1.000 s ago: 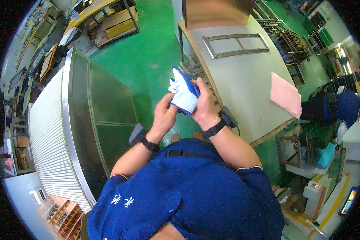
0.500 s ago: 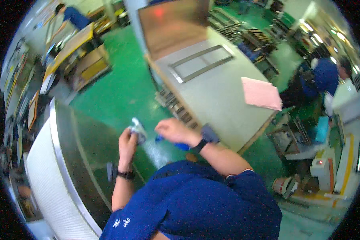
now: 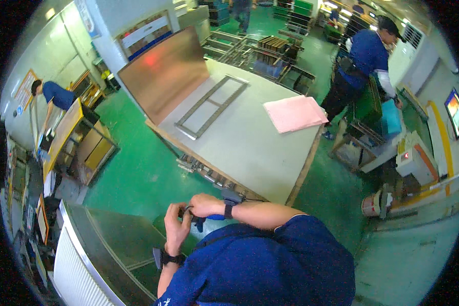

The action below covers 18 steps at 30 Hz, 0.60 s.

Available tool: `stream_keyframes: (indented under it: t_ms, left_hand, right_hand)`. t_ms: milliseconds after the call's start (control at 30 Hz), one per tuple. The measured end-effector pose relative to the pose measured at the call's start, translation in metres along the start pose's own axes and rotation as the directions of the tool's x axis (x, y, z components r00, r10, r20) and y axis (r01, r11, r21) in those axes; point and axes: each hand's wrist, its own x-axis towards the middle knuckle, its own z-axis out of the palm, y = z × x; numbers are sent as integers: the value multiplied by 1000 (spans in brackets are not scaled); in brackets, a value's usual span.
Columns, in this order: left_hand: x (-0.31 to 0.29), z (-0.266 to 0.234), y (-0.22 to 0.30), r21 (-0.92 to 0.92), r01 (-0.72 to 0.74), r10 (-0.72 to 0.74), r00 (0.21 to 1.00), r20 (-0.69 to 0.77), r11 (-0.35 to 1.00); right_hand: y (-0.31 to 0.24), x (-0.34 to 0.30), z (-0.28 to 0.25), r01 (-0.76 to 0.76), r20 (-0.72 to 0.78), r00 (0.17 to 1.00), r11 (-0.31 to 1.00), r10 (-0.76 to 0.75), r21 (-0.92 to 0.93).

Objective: Inspecting, sorting, and organizing printed circuit boards or metal plates in a factory setting.

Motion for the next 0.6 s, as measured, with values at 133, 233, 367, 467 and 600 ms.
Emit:
stream_keyframes:
  t_ms: [133,233,367,467,600]
  left_hand:
    - [11,16,-1,-343,221,-227,974,24,913]
    - [11,21,-13,-253,229,-219,973,69,940]
    - [12,28,5,-26,277,-262,931,253,961]
    - [12,33,-5,107,347,-358,823,442,932]
    - [-5,38,-109,-14,458,-349,697,626,889]
  right_hand:
    - [8,5,8,179,-70,982,980,-173,92]
    - [-3,2,-4,-63,-55,994,930,89,363]
    - [21,-1,-11,19,-203,979,980,21,196]
    - [29,2,-21,55,-307,951,998,-39,42]
    - [-7,-13,-13,191,-197,960,980,-199,-60]
